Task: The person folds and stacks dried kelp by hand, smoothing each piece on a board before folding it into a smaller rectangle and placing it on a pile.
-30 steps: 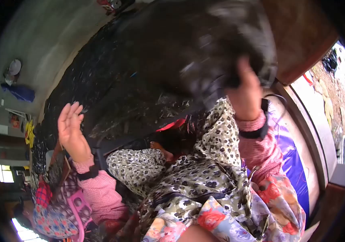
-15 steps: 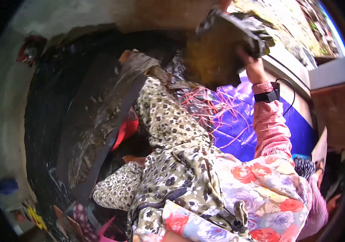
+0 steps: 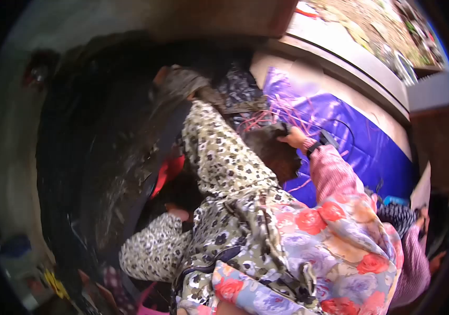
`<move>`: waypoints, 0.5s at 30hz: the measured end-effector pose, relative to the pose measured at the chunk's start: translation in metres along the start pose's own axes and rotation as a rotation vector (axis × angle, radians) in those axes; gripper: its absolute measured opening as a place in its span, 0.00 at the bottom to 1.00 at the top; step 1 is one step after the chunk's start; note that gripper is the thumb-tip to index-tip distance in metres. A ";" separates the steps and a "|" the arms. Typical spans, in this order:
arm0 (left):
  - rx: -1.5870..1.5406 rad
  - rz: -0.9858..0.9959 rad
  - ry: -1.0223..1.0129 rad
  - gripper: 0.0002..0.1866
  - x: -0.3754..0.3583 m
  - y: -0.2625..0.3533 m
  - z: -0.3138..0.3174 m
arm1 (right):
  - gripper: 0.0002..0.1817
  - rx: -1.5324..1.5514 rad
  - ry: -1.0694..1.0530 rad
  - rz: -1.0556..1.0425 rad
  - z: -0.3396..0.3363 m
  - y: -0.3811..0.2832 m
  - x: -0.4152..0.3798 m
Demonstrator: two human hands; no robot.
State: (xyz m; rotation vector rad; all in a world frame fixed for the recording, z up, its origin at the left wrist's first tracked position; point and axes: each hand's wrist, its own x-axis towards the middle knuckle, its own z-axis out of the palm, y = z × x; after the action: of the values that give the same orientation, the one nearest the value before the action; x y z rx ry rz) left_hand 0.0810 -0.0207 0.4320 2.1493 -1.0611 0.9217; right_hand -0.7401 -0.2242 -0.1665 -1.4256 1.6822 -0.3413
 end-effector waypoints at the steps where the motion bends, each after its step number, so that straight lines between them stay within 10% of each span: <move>1: 0.093 0.045 -0.073 0.14 0.012 0.002 -0.012 | 0.24 -0.056 0.077 0.054 -0.006 -0.008 0.001; 4: 0.160 -0.006 -0.364 0.21 0.084 -0.165 -0.111 | 0.23 -0.272 0.399 -0.044 -0.069 -0.100 -0.008; 6: -0.736 -0.846 -0.132 0.10 0.068 -0.182 -0.170 | 0.23 -0.153 0.535 -0.277 -0.123 -0.145 -0.010; 7: -0.663 -0.865 -0.076 0.10 0.049 -0.193 -0.189 | 0.26 -0.158 0.454 0.280 -0.154 -0.163 -0.008; 8: -0.464 -0.790 -0.019 0.18 0.016 -0.210 -0.203 | 0.36 -1.023 0.437 0.081 -0.187 -0.132 0.007; 9: -0.267 -0.712 0.021 0.26 -0.017 -0.219 -0.219 | 0.32 -0.927 0.600 -0.694 -0.206 -0.144 0.006; 10: -0.277 -0.755 0.119 0.24 -0.046 -0.217 -0.242 | 0.31 -0.885 0.811 -0.713 -0.226 -0.141 0.034; 13: -0.349 -1.028 0.379 0.24 -0.133 -0.241 -0.325 | 0.21 0.143 0.579 -0.910 -0.147 -0.320 0.017; 15: 0.252 -0.737 -0.135 0.22 -0.222 -0.279 -0.419 | 0.22 0.576 0.325 -1.007 -0.087 -0.415 -0.010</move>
State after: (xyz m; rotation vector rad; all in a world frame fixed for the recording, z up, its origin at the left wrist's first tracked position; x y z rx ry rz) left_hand 0.0754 0.5284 0.4610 2.5474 -0.1468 0.5741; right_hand -0.5335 -0.3686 0.1747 -1.6934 0.8190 -1.5357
